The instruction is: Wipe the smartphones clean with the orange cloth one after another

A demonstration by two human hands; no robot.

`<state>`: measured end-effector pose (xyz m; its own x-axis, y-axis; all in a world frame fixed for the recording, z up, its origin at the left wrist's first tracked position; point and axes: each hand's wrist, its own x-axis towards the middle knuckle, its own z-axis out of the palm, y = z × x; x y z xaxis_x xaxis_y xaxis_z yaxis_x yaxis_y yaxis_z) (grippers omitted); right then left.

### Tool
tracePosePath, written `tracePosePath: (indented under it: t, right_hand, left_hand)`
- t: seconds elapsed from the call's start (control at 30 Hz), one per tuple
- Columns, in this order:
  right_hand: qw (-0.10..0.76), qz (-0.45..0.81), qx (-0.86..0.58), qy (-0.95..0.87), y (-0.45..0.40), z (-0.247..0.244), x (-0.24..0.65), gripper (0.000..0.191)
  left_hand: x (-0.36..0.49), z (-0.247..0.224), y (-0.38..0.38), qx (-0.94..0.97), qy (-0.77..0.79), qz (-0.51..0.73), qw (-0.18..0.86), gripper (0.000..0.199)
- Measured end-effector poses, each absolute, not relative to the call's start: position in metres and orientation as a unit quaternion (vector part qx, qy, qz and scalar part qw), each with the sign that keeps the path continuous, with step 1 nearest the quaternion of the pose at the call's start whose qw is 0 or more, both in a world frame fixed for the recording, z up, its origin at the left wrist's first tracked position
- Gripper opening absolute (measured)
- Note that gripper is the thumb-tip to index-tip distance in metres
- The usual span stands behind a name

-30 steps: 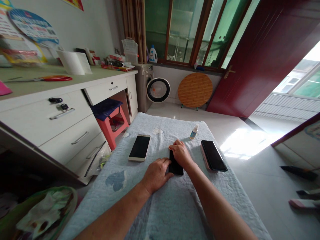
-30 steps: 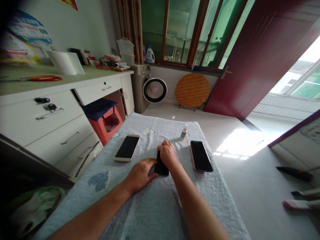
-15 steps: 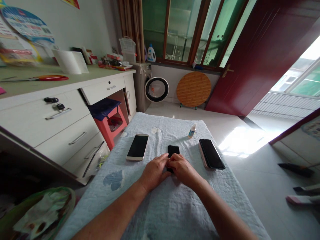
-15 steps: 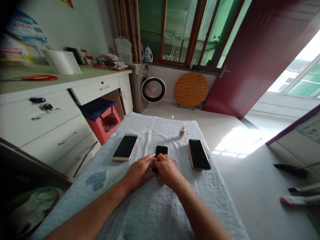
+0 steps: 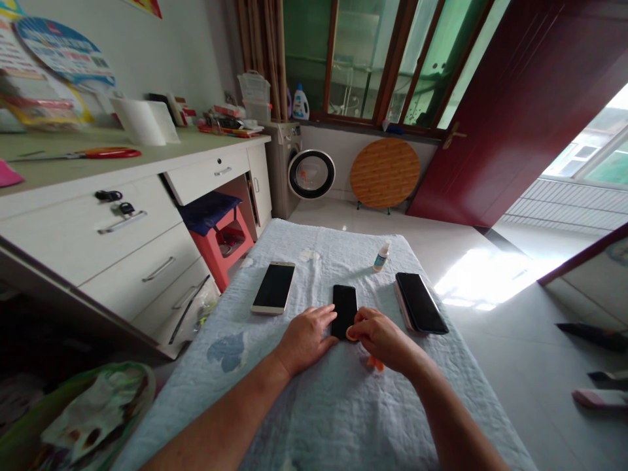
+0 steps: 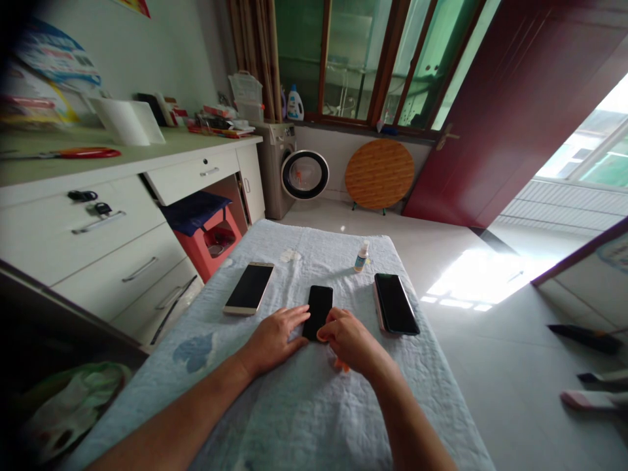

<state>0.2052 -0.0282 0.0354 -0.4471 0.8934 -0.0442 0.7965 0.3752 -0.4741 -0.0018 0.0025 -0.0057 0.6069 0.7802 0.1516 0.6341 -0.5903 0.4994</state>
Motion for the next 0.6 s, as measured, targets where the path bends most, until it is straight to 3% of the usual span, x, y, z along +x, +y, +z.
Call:
tracePosePath:
  t: [0.4,0.6]
  right_hand:
    - [0.169,0.15,-0.478,-0.849,-0.029,0.015,0.169,0.016]
    - [0.183,0.164,-0.472,-0.847,-0.03,0.017,0.174,0.02]
  left_hand:
    - [-0.002,-0.002,0.0,0.883,0.385,0.179,0.2,0.049]
    - [-0.002,-0.002,0.001,0.881,0.388,0.175,0.207,0.042]
